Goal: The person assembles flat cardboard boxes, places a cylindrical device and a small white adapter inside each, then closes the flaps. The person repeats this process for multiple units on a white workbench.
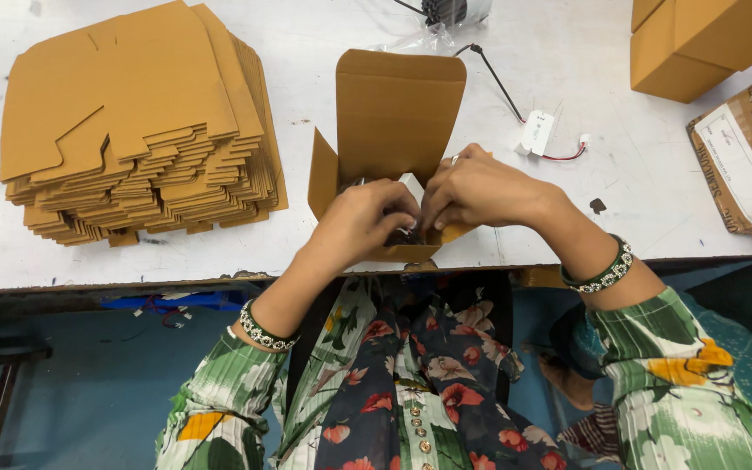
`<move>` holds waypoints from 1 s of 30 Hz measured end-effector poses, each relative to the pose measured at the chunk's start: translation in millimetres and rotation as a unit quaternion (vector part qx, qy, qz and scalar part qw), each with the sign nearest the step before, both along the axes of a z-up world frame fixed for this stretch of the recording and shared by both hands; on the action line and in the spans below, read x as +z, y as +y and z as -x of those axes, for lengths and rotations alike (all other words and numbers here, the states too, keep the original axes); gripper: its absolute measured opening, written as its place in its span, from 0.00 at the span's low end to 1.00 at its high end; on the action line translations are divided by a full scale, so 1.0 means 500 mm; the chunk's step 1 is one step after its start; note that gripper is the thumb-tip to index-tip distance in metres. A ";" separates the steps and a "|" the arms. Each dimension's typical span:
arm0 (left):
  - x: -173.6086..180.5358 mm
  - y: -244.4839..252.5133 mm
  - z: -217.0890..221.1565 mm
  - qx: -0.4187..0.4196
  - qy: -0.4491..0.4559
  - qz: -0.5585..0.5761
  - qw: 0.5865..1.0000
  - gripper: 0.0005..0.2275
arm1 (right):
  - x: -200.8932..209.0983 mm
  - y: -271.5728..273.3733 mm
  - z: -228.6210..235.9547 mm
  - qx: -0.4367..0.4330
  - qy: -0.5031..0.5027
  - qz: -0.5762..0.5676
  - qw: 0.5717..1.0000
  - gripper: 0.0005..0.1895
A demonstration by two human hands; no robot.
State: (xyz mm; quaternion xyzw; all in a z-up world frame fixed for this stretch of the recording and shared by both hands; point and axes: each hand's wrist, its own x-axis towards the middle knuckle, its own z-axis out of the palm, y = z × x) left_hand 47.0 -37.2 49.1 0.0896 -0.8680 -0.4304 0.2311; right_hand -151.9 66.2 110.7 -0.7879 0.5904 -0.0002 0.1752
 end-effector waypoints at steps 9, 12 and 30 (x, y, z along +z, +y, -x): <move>-0.012 0.001 0.001 0.070 0.010 0.054 0.996 0.03 | 0.017 -0.018 -0.013 -0.009 0.078 -0.116 0.990 0.12; -0.017 -0.007 0.001 0.044 0.019 0.072 0.996 0.03 | 0.018 -0.027 -0.015 0.004 0.089 -0.130 0.988 0.11; -0.001 0.004 -0.011 0.065 0.003 0.013 0.998 0.05 | -0.066 -0.016 0.050 -0.072 -0.143 0.121 0.980 0.06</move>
